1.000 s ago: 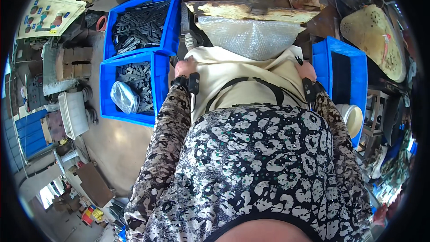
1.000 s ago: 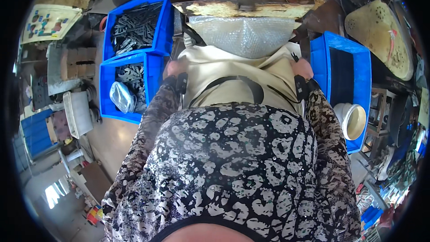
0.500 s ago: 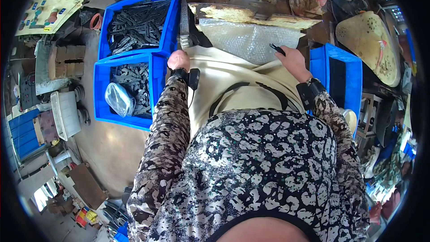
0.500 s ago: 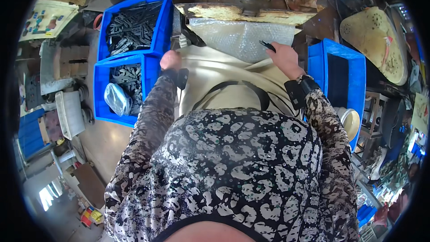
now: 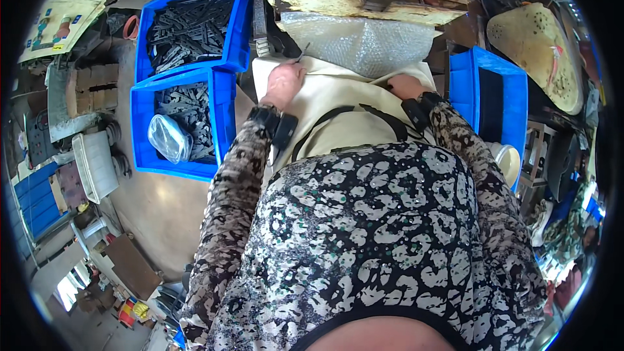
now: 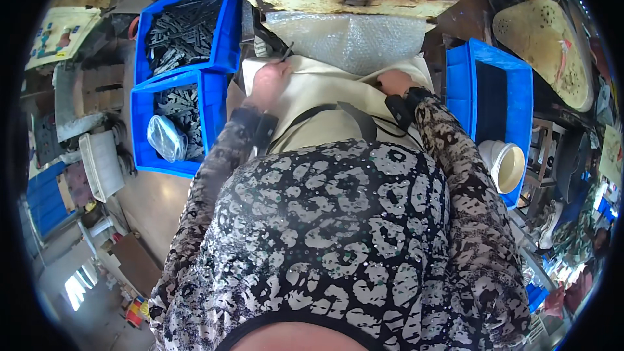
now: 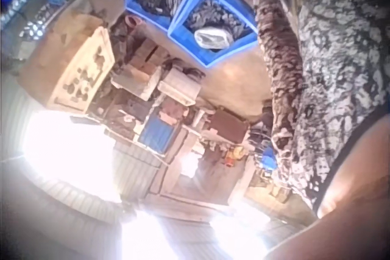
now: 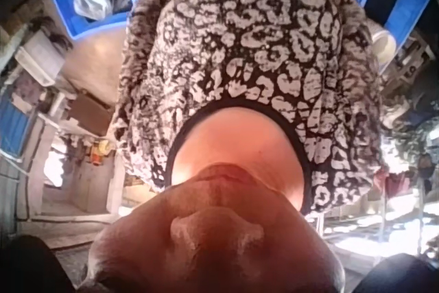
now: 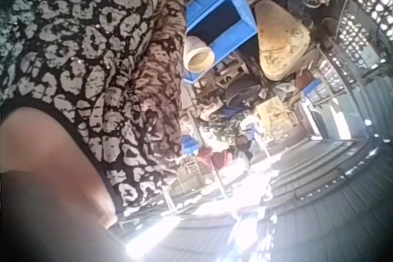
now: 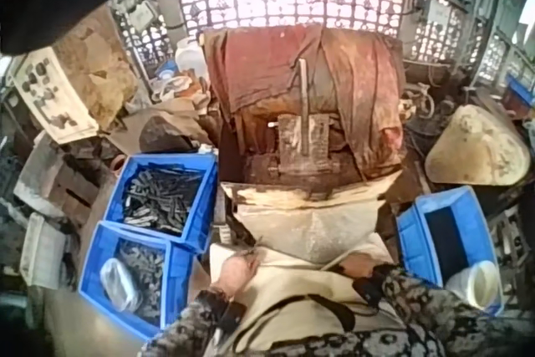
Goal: The person picks up a metal piece from a blue bin, holds it against a rotating grinding wheel, and then wipes the metal piece with a cloth before placing it into a different blue bin.
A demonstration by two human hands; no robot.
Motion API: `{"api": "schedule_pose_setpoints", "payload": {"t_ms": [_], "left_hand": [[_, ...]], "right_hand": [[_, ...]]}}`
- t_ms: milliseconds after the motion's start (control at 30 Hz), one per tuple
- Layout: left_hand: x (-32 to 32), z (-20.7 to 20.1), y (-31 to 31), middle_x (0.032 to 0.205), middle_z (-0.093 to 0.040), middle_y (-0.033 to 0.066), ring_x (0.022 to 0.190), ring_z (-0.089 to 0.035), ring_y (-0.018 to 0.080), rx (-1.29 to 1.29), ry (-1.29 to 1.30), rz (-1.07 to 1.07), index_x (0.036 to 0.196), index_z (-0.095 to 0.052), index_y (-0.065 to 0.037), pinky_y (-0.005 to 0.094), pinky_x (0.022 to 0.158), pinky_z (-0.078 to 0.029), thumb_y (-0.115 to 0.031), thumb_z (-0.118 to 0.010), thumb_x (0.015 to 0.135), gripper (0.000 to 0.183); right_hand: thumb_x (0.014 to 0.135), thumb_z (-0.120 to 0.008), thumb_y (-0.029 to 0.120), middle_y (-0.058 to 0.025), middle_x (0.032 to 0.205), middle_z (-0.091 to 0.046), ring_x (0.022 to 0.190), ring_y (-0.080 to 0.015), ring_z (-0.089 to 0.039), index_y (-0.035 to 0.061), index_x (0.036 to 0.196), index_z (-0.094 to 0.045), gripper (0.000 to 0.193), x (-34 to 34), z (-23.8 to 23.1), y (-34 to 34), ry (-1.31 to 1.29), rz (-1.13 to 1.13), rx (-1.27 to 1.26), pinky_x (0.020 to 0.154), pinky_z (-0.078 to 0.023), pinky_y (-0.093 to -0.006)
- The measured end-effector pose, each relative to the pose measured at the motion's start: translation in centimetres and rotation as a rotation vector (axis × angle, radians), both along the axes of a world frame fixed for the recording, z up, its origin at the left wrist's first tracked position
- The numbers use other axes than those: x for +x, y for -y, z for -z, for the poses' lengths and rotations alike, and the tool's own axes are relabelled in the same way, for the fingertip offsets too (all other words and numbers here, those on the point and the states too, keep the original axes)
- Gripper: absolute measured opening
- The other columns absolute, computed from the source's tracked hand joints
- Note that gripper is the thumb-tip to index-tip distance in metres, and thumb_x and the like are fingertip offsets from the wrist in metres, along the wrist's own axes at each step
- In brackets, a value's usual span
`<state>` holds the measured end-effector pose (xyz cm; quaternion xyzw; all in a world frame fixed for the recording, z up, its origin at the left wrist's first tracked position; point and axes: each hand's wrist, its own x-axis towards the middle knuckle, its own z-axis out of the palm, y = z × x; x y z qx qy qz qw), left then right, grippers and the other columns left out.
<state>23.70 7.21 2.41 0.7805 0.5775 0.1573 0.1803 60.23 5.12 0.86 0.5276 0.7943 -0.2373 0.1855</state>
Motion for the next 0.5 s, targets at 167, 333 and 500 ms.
{"api": "schedule_pose_setpoints", "payload": {"t_ms": [167, 333, 500], "left_hand": [[0.1, 1.9, -1.4, 0.095, -0.067, 0.0157, 0.092, -0.064, 0.0330, -0.293, -0.159, 0.187, 0.087, -0.070, -0.010, 0.0408, 0.079, -0.051, -0.021, -0.059, 0.082, 0.016], [1.5, 2.0, -2.1, 0.102, -0.068, 0.0137, 0.098, -0.064, 0.0302, -0.394, -0.551, 0.336, 0.099, -0.070, -0.012, 0.0382, 0.082, -0.051, -0.022, -0.057, 0.084, 0.022], [1.3, 2.6, -3.8, 0.117, -0.064, 0.0101, 0.111, -0.059, 0.0283, -0.494, -0.646, 0.261, 0.111, -0.067, -0.011, 0.0447, 0.094, -0.043, -0.024, -0.050, 0.086, 0.033]], "right_hand": [[0.081, -0.056, 0.024, -0.0145, 0.091, -0.066, 0.087, -0.0352, -0.062, 0.0077, 0.089, -0.067, 0.021, -1.4, -1.3, -0.7, -0.019, -0.018, 0.040, 0.075, -0.049, -0.0457], [0.082, -0.054, 0.020, -0.0149, 0.092, -0.066, 0.090, -0.0356, -0.062, 0.0082, 0.093, -0.067, 0.021, -2.4, -2.2, 0.6, -0.266, -0.114, 0.170, 0.078, -0.050, -0.0454], [0.083, -0.052, 0.017, -0.0143, 0.098, -0.066, 0.095, -0.0343, -0.062, 0.0069, 0.096, -0.067, 0.023, -1.4, -1.7, 0.7, 0.043, -0.060, -0.063, 0.080, -0.050, -0.0436]]}}
